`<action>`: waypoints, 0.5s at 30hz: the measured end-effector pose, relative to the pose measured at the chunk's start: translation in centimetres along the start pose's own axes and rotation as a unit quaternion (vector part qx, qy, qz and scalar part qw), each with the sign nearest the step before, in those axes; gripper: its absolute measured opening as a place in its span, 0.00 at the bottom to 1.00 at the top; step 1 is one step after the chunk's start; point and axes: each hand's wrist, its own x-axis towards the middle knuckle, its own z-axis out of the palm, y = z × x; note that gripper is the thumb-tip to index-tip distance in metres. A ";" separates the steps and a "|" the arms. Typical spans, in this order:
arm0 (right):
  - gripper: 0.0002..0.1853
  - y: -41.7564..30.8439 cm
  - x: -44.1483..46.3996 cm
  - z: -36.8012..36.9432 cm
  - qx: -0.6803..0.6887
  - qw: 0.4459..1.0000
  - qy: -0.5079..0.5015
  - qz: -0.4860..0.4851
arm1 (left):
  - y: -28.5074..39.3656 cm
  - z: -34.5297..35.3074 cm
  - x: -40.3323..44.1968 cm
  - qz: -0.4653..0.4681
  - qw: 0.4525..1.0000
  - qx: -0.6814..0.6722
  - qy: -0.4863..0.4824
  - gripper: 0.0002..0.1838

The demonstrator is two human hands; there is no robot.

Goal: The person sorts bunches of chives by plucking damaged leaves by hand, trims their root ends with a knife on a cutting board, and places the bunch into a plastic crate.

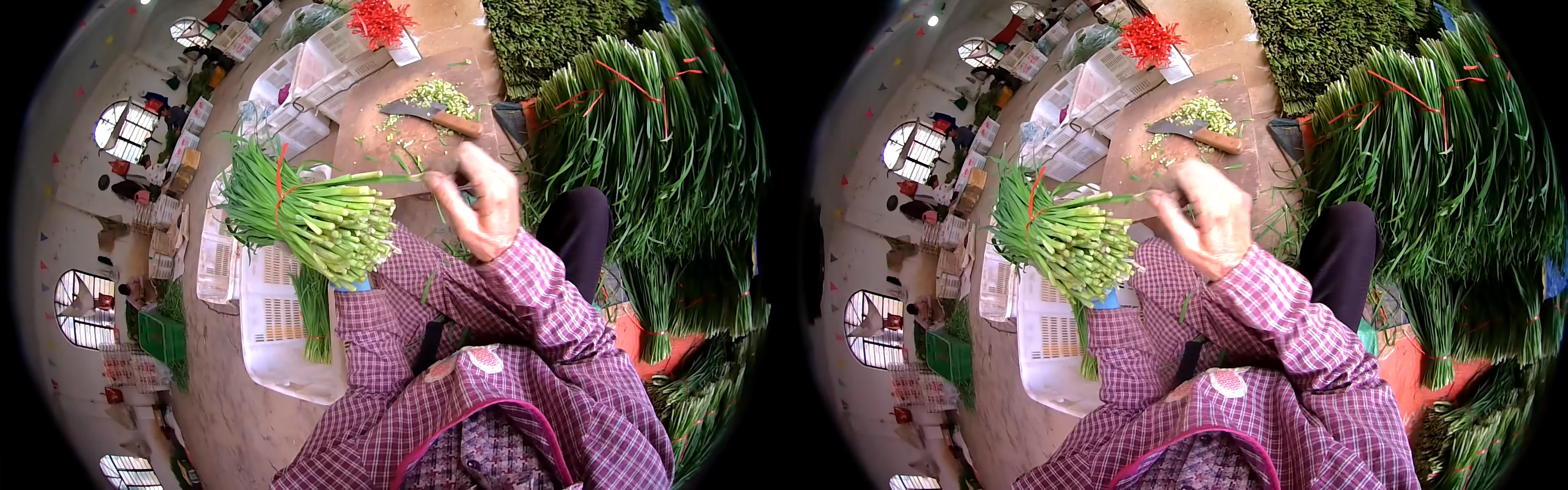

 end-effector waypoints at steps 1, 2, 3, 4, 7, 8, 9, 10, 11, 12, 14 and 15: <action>0.07 0.1 0.2 -1.1 0.012 1.000 0.016 0.012 | 0.1 0.3 0.2 0.003 1.000 0.003 -0.002 0.47; 0.07 0.5 0.3 -2.2 0.024 0.999 0.031 0.024 | 0.1 0.5 0.4 0.006 1.000 0.003 -0.003 0.47; 0.06 1.5 0.2 -3.5 0.002 0.998 0.043 0.042 | 0.1 0.9 0.6 0.008 1.000 0.006 -0.005 0.47; 0.06 2.5 0.1 -4.9 -0.019 0.997 0.054 0.060 | 0.1 1.0 0.6 0.010 1.000 0.006 -0.007 0.47; 0.06 3.6 0.8 -8.6 0.062 0.976 0.179 0.104 | 0.2 1.6 0.5 0.015 1.000 0.001 -0.011 0.47; 0.06 4.7 1.0 -10.2 0.093 0.960 0.235 0.120 | 0.2 1.6 0.2 0.017 1.000 -0.004 -0.012 0.46; 0.07 5.8 0.9 -12.0 0.064 0.959 0.253 0.110 | 0.1 1.6 -0.2 0.019 1.000 -0.011 -0.014 0.46; 0.07 6.8 0.8 -13.5 0.035 0.957 0.271 0.099 | 0.0 1.6 -0.8 0.018 1.000 -0.019 -0.016 0.46; 0.07 7.1 0.5 -14.5 -0.016 0.972 0.207 0.113 | -0.3 1.6 -1.3 0.016 0.999 -0.029 -0.019 0.46; 0.07 4.9 0.8 -13.6 -0.088 0.984 0.108 0.113 | -0.6 1.7 -1.8 0.014 0.999 -0.036 -0.020 0.46; 0.08 3.7 0.6 -11.2 -0.145 0.978 -0.104 0.113 | -1.2 1.8 -2.6 0.008 0.999 -0.046 -0.020 0.46; 0.10 3.4 0.4 -9.4 -0.201 0.965 -0.159 0.055 | -1.6 2.0 -2.7 0.005 0.999 -0.047 -0.019 0.46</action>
